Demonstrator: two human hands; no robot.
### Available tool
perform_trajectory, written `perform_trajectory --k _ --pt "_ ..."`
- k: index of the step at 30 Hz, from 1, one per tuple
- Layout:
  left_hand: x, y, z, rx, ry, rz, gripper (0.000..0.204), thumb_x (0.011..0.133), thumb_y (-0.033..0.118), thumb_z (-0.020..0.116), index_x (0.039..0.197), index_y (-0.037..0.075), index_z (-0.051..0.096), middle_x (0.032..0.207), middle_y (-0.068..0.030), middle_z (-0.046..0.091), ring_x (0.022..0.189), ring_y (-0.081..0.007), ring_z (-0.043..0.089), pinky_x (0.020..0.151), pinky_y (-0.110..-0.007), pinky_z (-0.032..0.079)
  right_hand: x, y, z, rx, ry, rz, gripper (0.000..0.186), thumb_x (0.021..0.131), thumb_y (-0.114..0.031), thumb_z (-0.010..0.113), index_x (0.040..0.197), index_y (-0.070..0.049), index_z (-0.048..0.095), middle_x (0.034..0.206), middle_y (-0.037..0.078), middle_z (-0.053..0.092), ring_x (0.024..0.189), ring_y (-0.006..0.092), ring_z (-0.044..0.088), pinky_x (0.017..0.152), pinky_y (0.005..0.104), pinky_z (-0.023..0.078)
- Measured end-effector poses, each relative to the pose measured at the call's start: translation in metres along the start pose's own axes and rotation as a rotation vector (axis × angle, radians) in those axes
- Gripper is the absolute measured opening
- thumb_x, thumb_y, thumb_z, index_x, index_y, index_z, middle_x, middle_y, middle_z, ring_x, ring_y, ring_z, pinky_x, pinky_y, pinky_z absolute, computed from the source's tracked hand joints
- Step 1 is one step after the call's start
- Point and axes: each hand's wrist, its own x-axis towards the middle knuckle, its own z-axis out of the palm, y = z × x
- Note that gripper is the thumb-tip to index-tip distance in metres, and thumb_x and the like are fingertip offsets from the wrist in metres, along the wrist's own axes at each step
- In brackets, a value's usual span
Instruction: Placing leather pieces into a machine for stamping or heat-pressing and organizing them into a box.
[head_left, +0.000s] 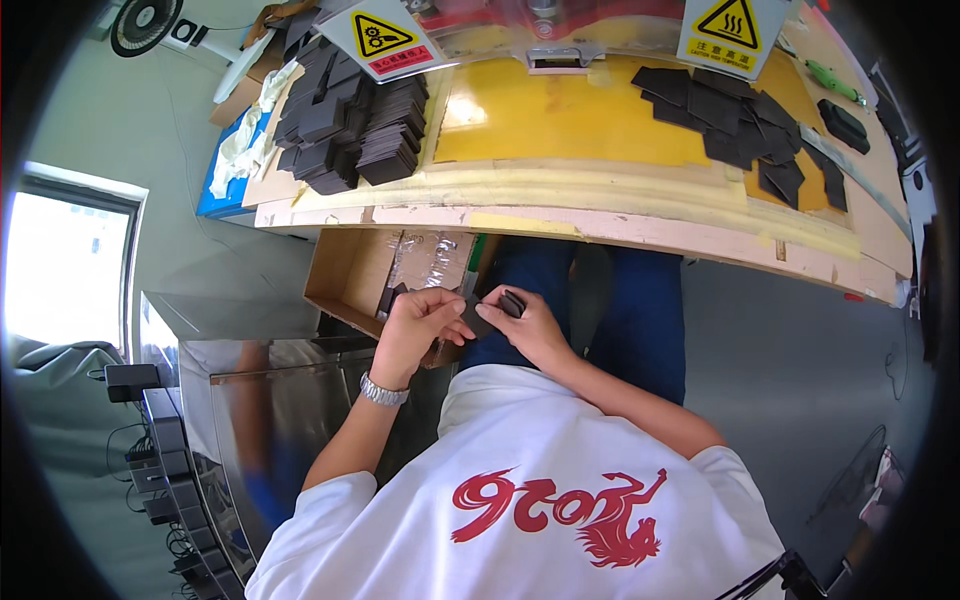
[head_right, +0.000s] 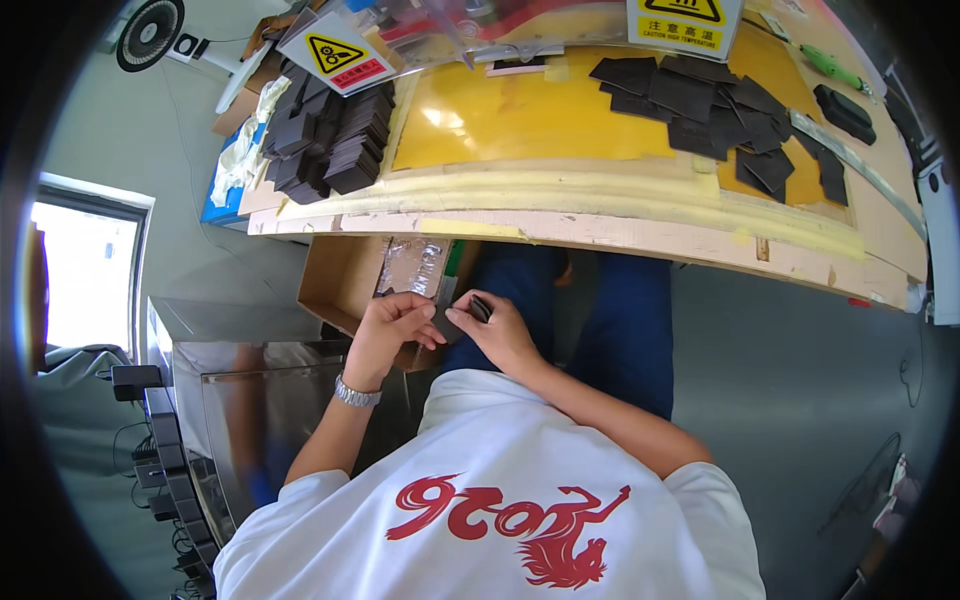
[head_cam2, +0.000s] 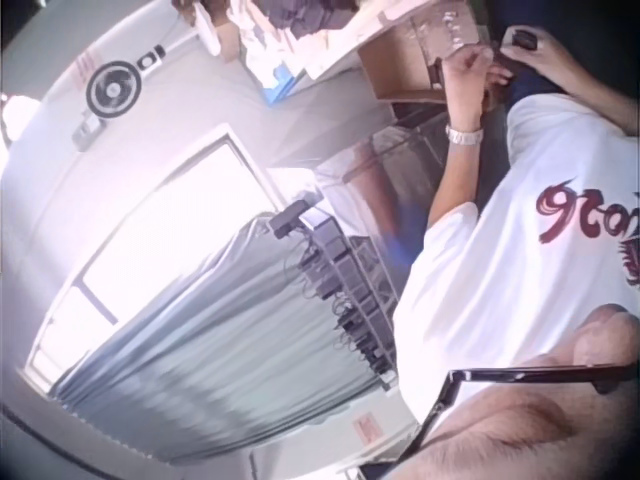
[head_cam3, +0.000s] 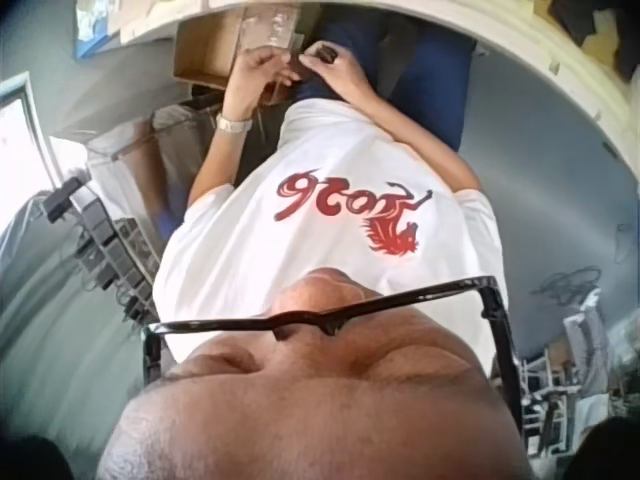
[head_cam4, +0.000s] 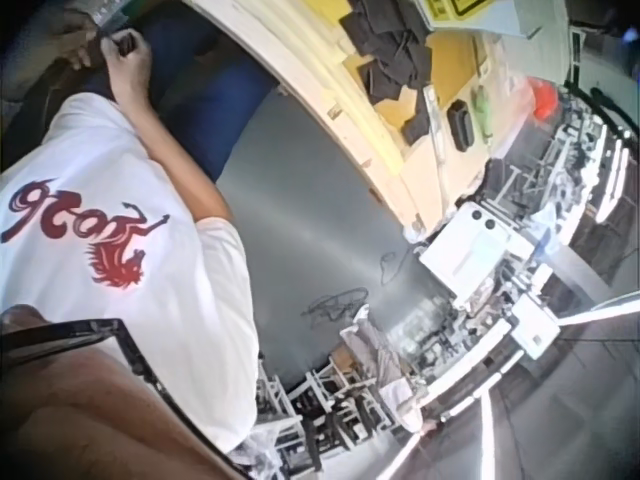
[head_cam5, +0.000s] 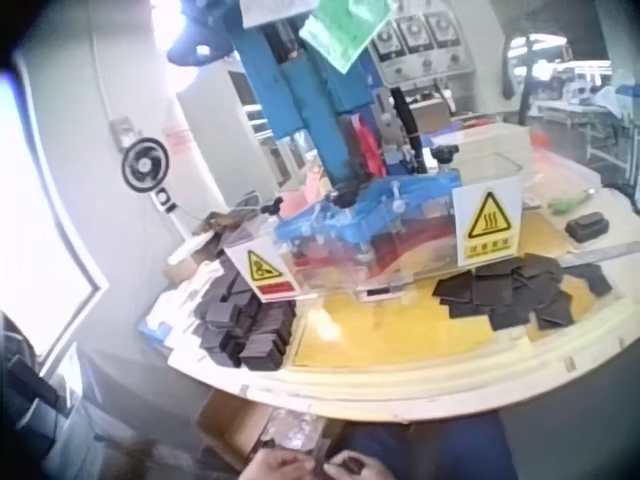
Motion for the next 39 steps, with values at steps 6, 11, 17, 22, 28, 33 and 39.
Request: perform_trajectory --k 6,11,17,22,28,33,39 --pt "-0.006 0.001 0.017 -0.090 0.064 0.127 0.023 0.108 0.010 0.068 0.122 -0.008 0.070 0.103 -0.0127 0.078 0.086 -0.0182 0.077 0.076 -0.031 0.064 -0.007 -0.016 -0.003 -0.055 0.096 -0.075 0.021 0.105 -0.020 0.072 0.099 0.000 0.069 0.080 0.004 0.065 0.075 0.0088 0.055 0.071 0.0295 0.048" --pt "-0.034 0.053 0.038 0.842 -0.033 0.815 0.047 0.085 0.004 0.083 0.131 0.001 0.070 0.129 -0.0160 0.073 0.111 -0.0371 0.074 0.093 -0.041 0.061 -0.024 -0.035 -0.021 -0.239 0.070 -0.188 0.019 0.104 -0.018 0.073 0.106 0.001 0.069 0.088 0.011 0.070 0.081 0.0174 0.061 0.079 0.0349 0.052" --pt "-0.039 0.091 0.053 0.984 -0.045 1.004 0.046 0.082 0.011 0.088 0.125 0.003 0.073 0.120 -0.0144 0.073 0.101 -0.0362 0.074 0.087 -0.043 0.061 -0.050 -0.116 -0.044 -0.327 0.026 -0.064 0.018 0.108 -0.020 0.068 0.109 -0.002 0.072 0.081 0.001 0.065 0.070 0.0085 0.050 0.065 0.0282 0.045" --pt "-0.031 0.146 0.063 0.850 0.038 1.276 0.047 0.080 0.015 0.091 0.122 0.004 0.074 0.109 -0.0128 0.072 0.094 -0.0350 0.073 0.081 -0.041 0.060 -0.072 -0.222 -0.083 -0.313 -0.003 0.010 0.028 0.111 -0.024 0.064 0.127 -0.002 0.072 0.087 0.000 0.070 0.071 0.0066 0.059 0.064 0.0245 0.049" --pt "0.037 0.169 0.076 0.681 0.309 1.394 0.039 0.082 0.016 0.090 0.116 0.003 0.077 0.103 -0.0124 0.074 0.091 -0.0328 0.073 0.080 -0.042 0.059 0.015 -0.278 -0.128 -0.142 0.173 0.021 0.018 0.107 -0.025 0.067 0.110 -0.008 0.066 0.081 -0.004 0.055 0.059 0.0024 0.041 0.049 0.0228 0.031" --pt "0.072 0.156 0.079 0.399 0.270 1.127 0.033 0.085 0.013 0.089 0.113 0.000 0.076 0.100 -0.0128 0.073 0.080 -0.0270 0.069 0.073 -0.038 0.056 0.098 -0.259 -0.133 -0.085 0.357 0.088 0.015 0.102 -0.016 0.065 0.090 -0.009 0.058 0.075 0.000 0.055 0.056 0.0075 0.044 0.046 0.0277 0.033" --pt "0.077 0.156 0.082 0.427 0.305 1.226 0.034 0.081 0.010 0.090 0.111 -0.001 0.076 0.093 -0.0120 0.069 0.073 -0.0254 0.064 0.070 -0.038 0.054 0.127 -0.261 -0.115 -0.090 0.520 0.127 0.022 0.103 -0.014 0.063 0.083 -0.007 0.057 0.072 0.002 0.056 0.054 0.0108 0.049 0.044 0.0306 0.038"
